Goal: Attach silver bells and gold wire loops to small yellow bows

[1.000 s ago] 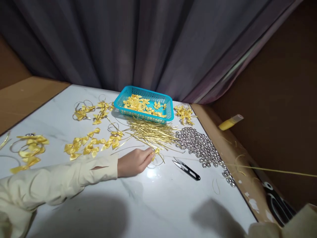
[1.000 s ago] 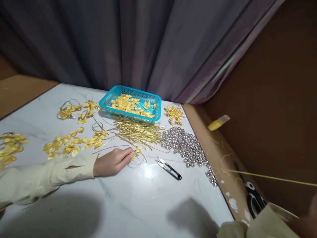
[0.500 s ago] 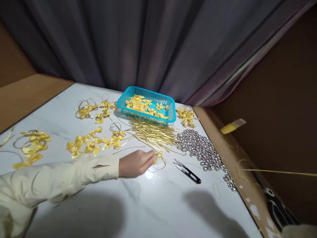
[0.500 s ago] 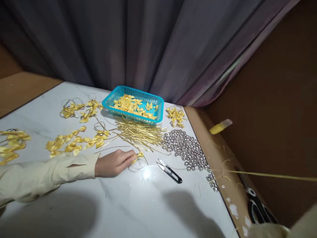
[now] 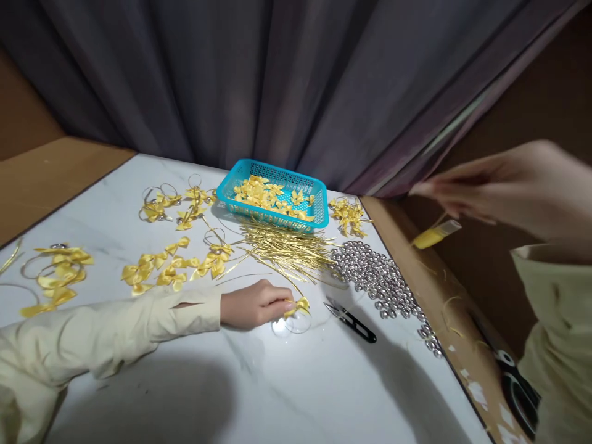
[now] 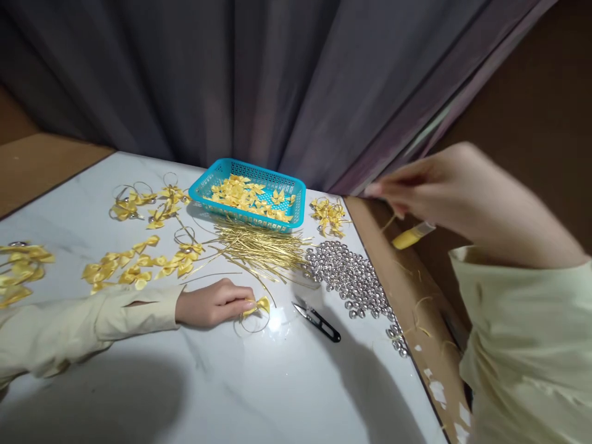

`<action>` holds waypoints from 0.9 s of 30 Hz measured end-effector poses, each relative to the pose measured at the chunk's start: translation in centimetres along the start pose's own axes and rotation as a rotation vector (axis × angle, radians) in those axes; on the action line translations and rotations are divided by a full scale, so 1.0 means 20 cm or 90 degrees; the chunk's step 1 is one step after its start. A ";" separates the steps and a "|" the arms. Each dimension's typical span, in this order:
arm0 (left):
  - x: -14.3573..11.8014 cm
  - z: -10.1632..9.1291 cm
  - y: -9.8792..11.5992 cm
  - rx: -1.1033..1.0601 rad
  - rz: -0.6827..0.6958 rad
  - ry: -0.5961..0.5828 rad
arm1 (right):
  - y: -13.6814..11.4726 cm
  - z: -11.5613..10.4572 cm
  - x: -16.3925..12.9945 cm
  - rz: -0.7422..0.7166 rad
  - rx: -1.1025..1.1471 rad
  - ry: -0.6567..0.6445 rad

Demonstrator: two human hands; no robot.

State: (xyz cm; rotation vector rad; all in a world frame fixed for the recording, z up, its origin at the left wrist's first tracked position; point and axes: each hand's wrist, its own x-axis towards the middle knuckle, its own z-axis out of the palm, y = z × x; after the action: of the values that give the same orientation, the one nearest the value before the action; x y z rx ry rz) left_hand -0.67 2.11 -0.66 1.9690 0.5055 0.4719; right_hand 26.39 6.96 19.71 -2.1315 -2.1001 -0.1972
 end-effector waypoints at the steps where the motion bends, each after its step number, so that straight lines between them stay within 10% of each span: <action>1: 0.00 0.00 0.00 -0.048 -0.013 -0.005 | -0.02 0.04 -0.01 -0.011 -0.020 -0.085; 5: 0.01 -0.01 0.00 -0.312 -0.122 -0.038 | -0.10 0.20 -0.13 -0.177 -0.011 -0.303; 9: 0.01 -0.01 0.01 -0.478 -0.205 -0.053 | -0.20 0.33 -0.32 -0.374 0.138 -0.343; 27: -0.01 0.01 0.01 -0.315 -0.122 -0.071 | -0.28 0.61 -0.64 -0.269 0.384 -0.311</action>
State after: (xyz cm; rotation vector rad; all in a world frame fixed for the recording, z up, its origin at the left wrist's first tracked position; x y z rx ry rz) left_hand -0.62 1.79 -0.69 1.4472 0.4511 0.3257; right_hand 20.53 -3.22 5.27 -1.4635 -2.4118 0.8828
